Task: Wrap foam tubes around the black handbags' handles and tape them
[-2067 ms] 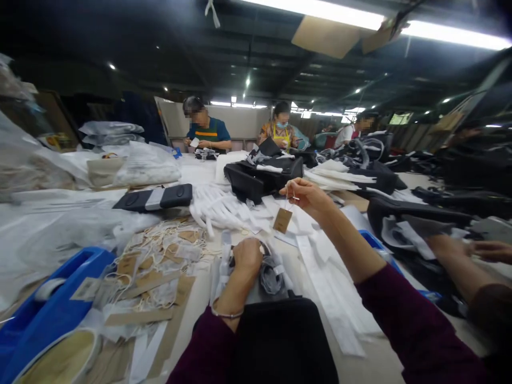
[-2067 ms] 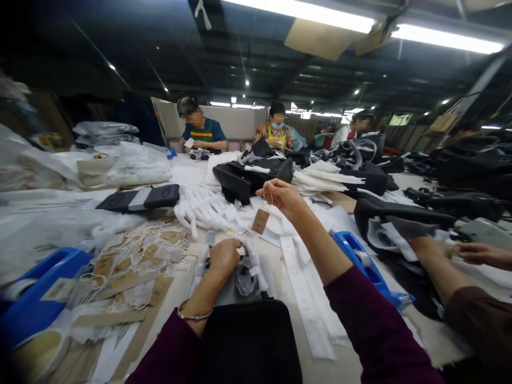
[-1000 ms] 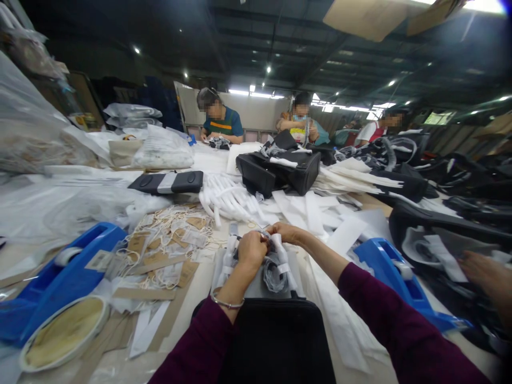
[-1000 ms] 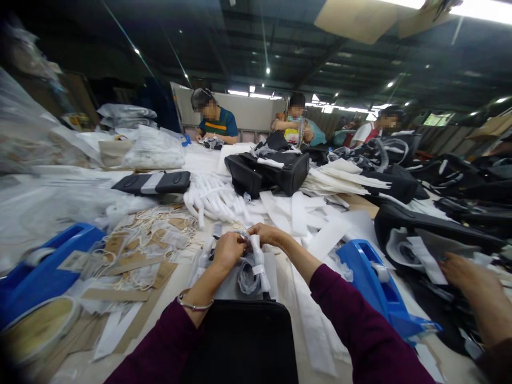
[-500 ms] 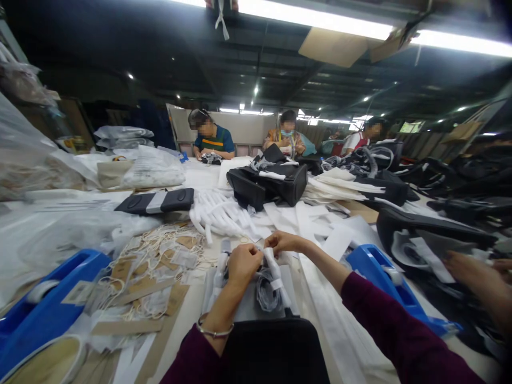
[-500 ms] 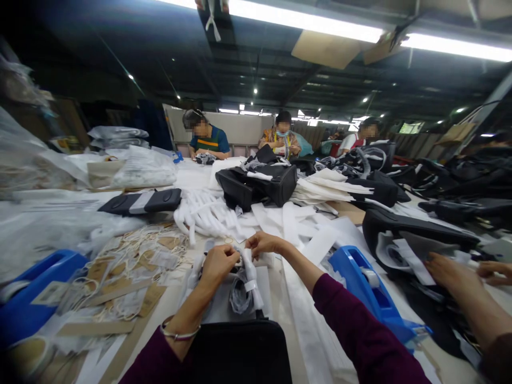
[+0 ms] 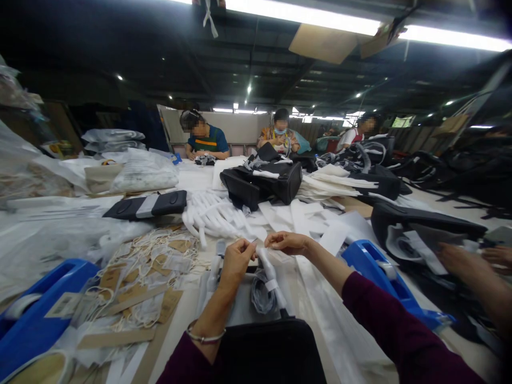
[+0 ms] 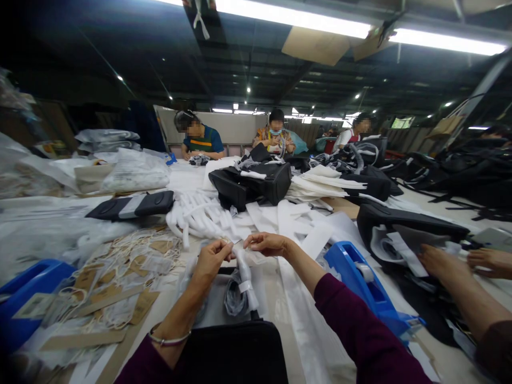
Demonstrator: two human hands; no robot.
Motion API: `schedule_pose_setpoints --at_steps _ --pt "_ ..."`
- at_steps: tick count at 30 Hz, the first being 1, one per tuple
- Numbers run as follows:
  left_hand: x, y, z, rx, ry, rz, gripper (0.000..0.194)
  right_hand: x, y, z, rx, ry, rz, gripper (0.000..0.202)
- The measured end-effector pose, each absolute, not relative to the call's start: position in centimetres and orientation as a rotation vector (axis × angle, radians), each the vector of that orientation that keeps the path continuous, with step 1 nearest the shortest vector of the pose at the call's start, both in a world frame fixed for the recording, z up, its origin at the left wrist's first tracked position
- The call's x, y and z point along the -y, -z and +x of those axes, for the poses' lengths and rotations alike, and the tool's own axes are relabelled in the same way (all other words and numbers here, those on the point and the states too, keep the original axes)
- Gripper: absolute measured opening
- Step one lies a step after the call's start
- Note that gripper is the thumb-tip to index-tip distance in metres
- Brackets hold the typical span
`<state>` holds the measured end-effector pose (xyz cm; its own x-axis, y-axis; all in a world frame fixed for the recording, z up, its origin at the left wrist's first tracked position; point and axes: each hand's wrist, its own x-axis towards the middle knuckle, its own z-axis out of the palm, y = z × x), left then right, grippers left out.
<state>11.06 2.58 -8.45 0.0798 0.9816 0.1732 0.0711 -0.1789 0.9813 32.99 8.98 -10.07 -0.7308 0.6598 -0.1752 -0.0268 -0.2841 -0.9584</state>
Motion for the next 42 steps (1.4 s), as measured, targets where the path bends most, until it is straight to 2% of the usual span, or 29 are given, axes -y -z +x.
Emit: schedule_pose_setpoints --at_steps 5,10,15,30,37,42 --pt "-2.3 8.1 11.1 -1.004 -1.244 1.096 0.024 -8.3 11.6 32.7 1.267 -2.013 -0.797 0.031" --pt "-2.1 7.9 10.8 -1.048 -1.292 0.96 0.023 -8.1 12.1 31.3 1.21 -1.913 -0.777 0.055" --pt "-2.0 7.8 10.7 -1.071 -1.31 0.916 0.025 -8.2 12.0 30.1 1.219 -1.834 -0.849 0.035" --pt "-2.1 8.0 10.8 -1.055 -1.336 0.785 0.021 -5.4 10.7 28.6 1.421 -1.53 -1.07 0.031" --pt "-2.1 8.1 10.9 -1.143 -1.353 1.011 0.021 -5.4 9.6 28.4 1.622 -1.336 -1.152 0.025" --pt "-1.2 7.6 11.2 -1.472 -1.238 1.668 0.013 -6.1 8.5 28.1 1.769 -1.299 -1.103 0.012"
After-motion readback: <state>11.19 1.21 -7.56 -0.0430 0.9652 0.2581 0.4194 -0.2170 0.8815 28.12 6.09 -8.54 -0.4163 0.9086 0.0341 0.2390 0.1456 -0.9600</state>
